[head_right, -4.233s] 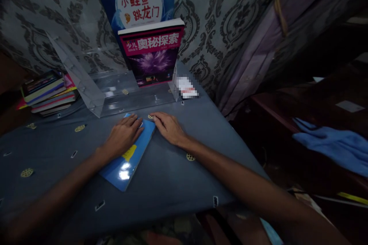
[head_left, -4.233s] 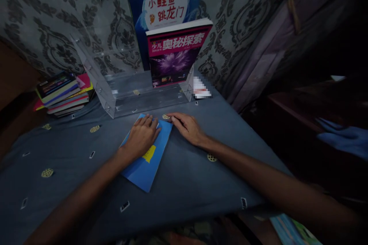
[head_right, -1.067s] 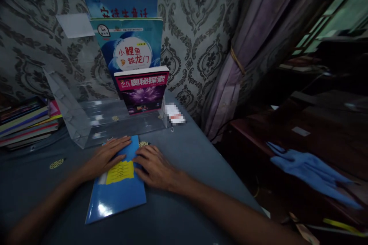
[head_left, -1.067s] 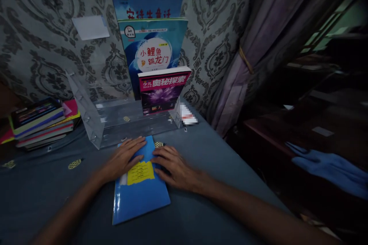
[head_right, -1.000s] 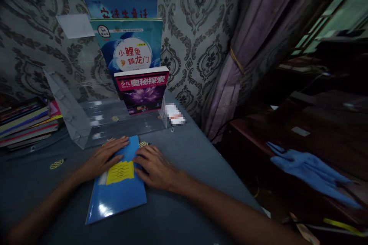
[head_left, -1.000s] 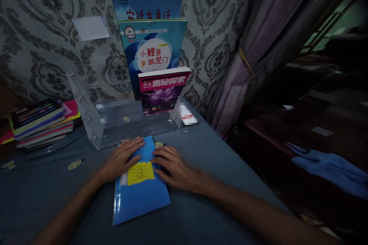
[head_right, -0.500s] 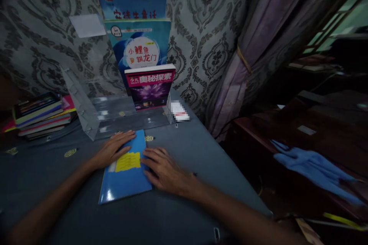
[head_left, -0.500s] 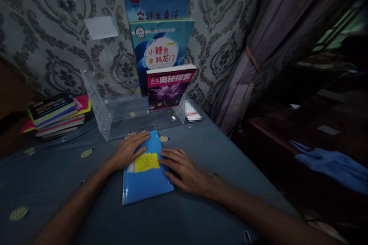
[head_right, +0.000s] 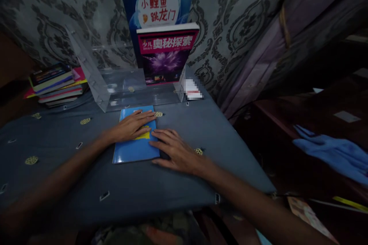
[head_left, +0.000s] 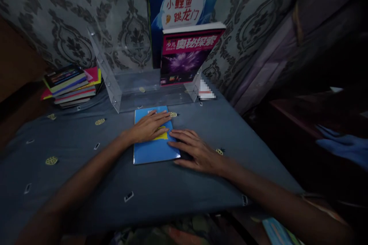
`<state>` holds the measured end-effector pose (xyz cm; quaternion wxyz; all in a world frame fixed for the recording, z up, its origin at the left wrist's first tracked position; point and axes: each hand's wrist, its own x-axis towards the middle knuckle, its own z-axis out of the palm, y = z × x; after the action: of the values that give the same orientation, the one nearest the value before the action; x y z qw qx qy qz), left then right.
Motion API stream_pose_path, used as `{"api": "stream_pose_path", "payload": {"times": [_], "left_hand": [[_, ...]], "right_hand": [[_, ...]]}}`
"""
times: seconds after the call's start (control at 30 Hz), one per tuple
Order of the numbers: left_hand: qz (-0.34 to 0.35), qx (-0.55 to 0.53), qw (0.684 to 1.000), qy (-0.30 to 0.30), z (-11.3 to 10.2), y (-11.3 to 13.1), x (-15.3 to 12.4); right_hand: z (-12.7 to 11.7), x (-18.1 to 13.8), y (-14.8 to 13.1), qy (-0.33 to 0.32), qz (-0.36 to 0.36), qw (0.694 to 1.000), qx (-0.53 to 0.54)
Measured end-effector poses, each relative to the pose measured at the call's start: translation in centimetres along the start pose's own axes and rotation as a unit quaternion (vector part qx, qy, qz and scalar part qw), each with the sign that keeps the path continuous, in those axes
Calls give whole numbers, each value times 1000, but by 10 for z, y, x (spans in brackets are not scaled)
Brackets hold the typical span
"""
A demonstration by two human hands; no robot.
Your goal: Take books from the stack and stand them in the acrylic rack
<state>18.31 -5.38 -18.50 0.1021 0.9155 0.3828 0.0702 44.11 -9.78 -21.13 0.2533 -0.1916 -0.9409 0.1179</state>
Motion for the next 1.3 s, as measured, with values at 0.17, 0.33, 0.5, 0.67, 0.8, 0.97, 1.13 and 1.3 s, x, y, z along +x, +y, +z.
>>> {"api": "stream_pose_path", "payload": {"times": [0.17,0.33,0.5,0.67,0.8,0.97,1.13,1.3], "left_hand": [[-1,-10,1000,-4,0,1,3],[27,-14,1000,3,0,4,-3],[77,-38,996,14,4,9,-13],[79,-35,996,18,5,11,-15],[81,-37,996,14,5,16,-18],[79,-37,996,5,4,22,-23],[99,-47,994,4,5,40,-37],[140,-15,990,23,9,56,-49]], "right_hand": [[3,-1,3,10,-15,1000,-4],[3,-1,4,22,-20,1000,-2],[3,0,4,21,-12,1000,16],[1,1,3,27,-19,999,20],[-3,1,1,39,-24,998,43],[-6,3,-4,76,-9,992,97],[-8,2,-5,127,119,973,151],[-8,3,-3,101,131,971,175]]}}
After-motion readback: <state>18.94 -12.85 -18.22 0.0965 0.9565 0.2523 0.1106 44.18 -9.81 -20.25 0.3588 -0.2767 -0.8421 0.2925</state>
